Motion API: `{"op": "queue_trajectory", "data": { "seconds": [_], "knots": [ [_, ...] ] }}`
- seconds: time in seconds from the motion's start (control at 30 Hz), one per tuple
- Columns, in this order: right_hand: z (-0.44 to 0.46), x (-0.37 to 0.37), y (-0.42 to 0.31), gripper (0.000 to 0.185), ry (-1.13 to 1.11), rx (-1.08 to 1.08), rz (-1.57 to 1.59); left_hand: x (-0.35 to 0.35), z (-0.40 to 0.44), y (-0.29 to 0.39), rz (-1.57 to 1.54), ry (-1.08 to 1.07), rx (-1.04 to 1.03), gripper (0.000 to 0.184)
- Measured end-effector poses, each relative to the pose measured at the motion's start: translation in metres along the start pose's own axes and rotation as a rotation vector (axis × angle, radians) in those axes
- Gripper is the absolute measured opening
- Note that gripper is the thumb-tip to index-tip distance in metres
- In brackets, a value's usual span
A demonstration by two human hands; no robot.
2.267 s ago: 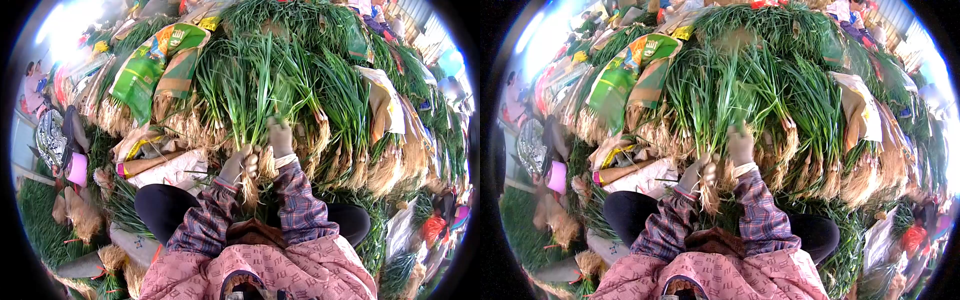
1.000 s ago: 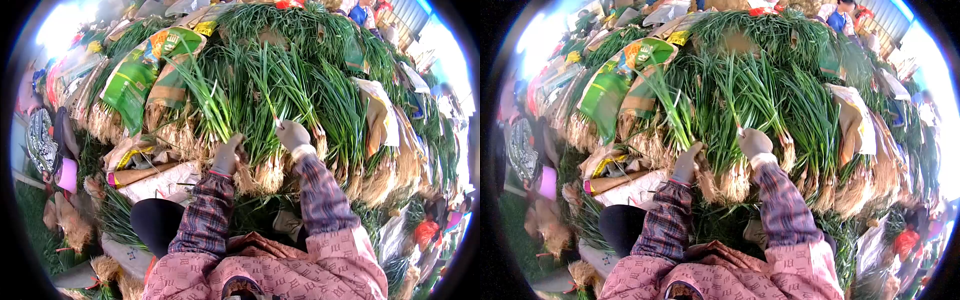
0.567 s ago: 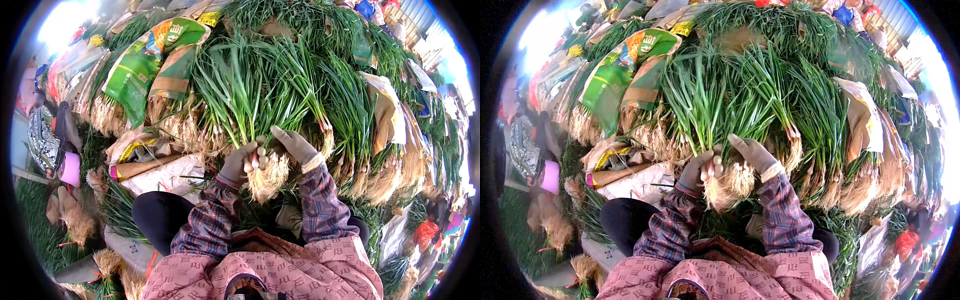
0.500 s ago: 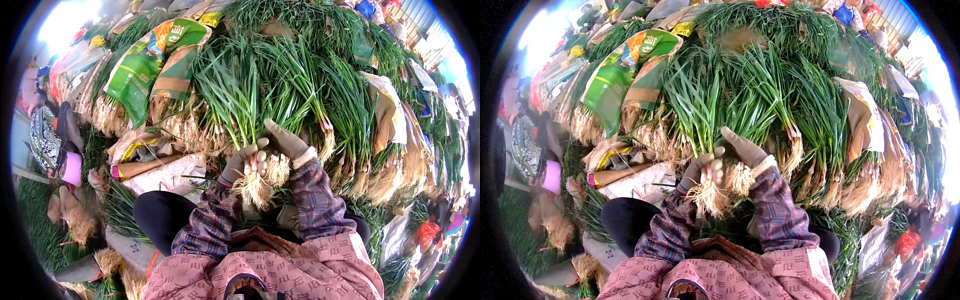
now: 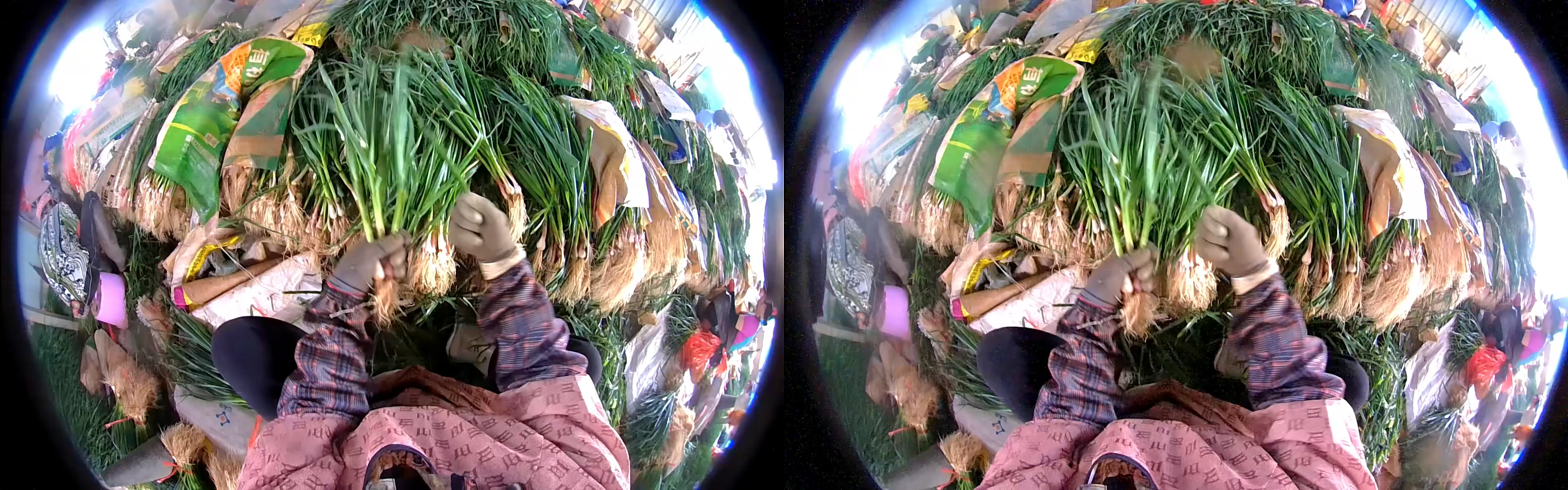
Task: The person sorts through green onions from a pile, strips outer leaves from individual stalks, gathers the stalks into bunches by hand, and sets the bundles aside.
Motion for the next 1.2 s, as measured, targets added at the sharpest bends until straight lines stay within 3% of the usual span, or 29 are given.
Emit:
{"op": "queue_trajectory", "data": {
  "seconds": [0.03,0.07,0.13,0.17,0.2,0.23,0.3,0.37,0.4,0.43,0.5,0.57,0.63,0.67,0.7,0.77,0.8,0.9,0.93,0.97,1.03,1.07,1.1,1.17,1.2],
  "knots": [
    [-0.017,-0.003,-0.010,0.035,-0.208,0.071,-0.063,0.019,0.017,-0.011,-0.099,-0.018,-0.059,0.026],
    [-0.036,-0.001,-0.009,0.035,-0.370,-0.013,-0.162,0.025,0.019,0.000,0.045,-0.005,-0.138,0.026],
    [-0.075,-0.002,0.009,0.040,-0.455,-0.508,-0.736,0.041,0.035,-0.002,0.261,0.035,-0.188,0.023],
    [-0.092,-0.015,0.003,0.044,-0.350,-0.918,-1.207,0.057,0.056,-0.024,0.208,0.067,-0.462,0.023],
    [-0.100,0.003,0.014,0.053,-0.359,-0.977,-1.518,0.056,0.055,-0.024,0.124,0.120,-0.384,0.023],
    [-0.088,-0.009,0.017,0.047,-0.339,-0.830,-1.932,0.053,0.048,-0.018,0.044,0.172,-0.305,0.023],
    [-0.054,-0.021,0.028,0.048,0.077,-0.948,-1.300,0.044,0.023,-0.007,0.328,0.350,-0.172,0.046],
    [-0.023,-0.031,0.064,0.053,0.196,-0.874,-1.257,0.045,0.020,-0.027,0.210,0.615,-0.200,0.048],
    [-0.008,-0.022,0.085,0.053,0.259,-0.914,-1.373,0.069,0.050,-0.060,0.085,0.420,-0.173,0.047],
    [0.004,-0.007,0.107,0.054,0.326,-0.950,-1.488,0.056,0.029,-0.044,0.094,0.484,-0.110,0.038],
    [0.017,0.012,0.136,0.049,0.626,-0.801,-1.581,0.064,0.033,-0.054,-0.013,0.431,-0.172,0.034],
    [0.021,0.006,0.139,0.042,0.694,-0.749,-1.603,0.060,0.025,-0.045,0.031,0.382,-0.181,0.025],
    [0.009,-0.009,0.128,0.043,0.774,-0.649,-1.180,0.049,0.009,-0.033,0.197,0.455,-0.105,0.023],
    [0.005,-0.024,0.107,0.045,0.621,-0.517,-1.217,0.045,0.007,-0.033,0.218,0.390,-0.107,0.028],
    [0.002,-0.007,0.114,0.048,0.568,-0.159,-1.487,0.040,0.003,-0.032,0.297,0.380,-0.083,0.035],
    [0.001,-0.022,0.103,0.056,0.432,0.227,-1.824,0.025,-0.008,-0.030,0.089,0.237,-0.127,0.043],
    [0.000,-0.026,0.096,0.062,0.256,0.300,-1.777,0.032,-0.007,-0.034,0.242,0.146,-0.103,0.047],
    [-0.002,-0.025,0.074,0.073,0.302,-0.360,-1.140,0.029,-0.020,-0.029,0.126,0.109,-0.172,0.048],
    [-0.010,-0.023,0.069,0.078,0.458,-0.427,-0.754,0.027,-0.022,-0.036,-0.130,0.133,-0.075,0.045],
    [-0.009,-0.024,0.066,0.082,0.488,-0.548,-0.547,0.024,-0.028,-0.030,-0.197,0.190,0.014,0.041],
    [0.002,-0.016,0.073,0.075,0.414,-0.524,-0.245,0.034,-0.013,-0.043,-0.205,-0.076,-0.021,0.036],
    [0.010,-0.033,0.071,0.060,0.408,-0.354,-0.160,0.035,-0.007,-0.046,-0.210,-0.171,0.035,0.034],
    [0.018,-0.019,0.084,0.051,0.520,-0.269,-0.245,0.038,-0.005,-0.054,-0.244,-0.136,0.054,0.033],
    [0.023,-0.012,0.087,0.043,0.607,-0.228,-0.415,0.021,-0.030,-0.038,-0.308,-0.059,0.091,0.032],
    [0.025,-0.007,0.090,0.042,0.696,-0.221,-0.736,0.025,-0.030,-0.038,-0.169,0.046,0.034,0.030]
  ]
}}
Point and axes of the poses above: each hand's wrist, its own z-axis towards the middle knuckle, its own x-axis out of the back of the hand, y = z × x, the point moved 3 cm from there along z, towards the middle knuckle, and after that the axes turned 11 degrees about y, right-handed, at the moved point
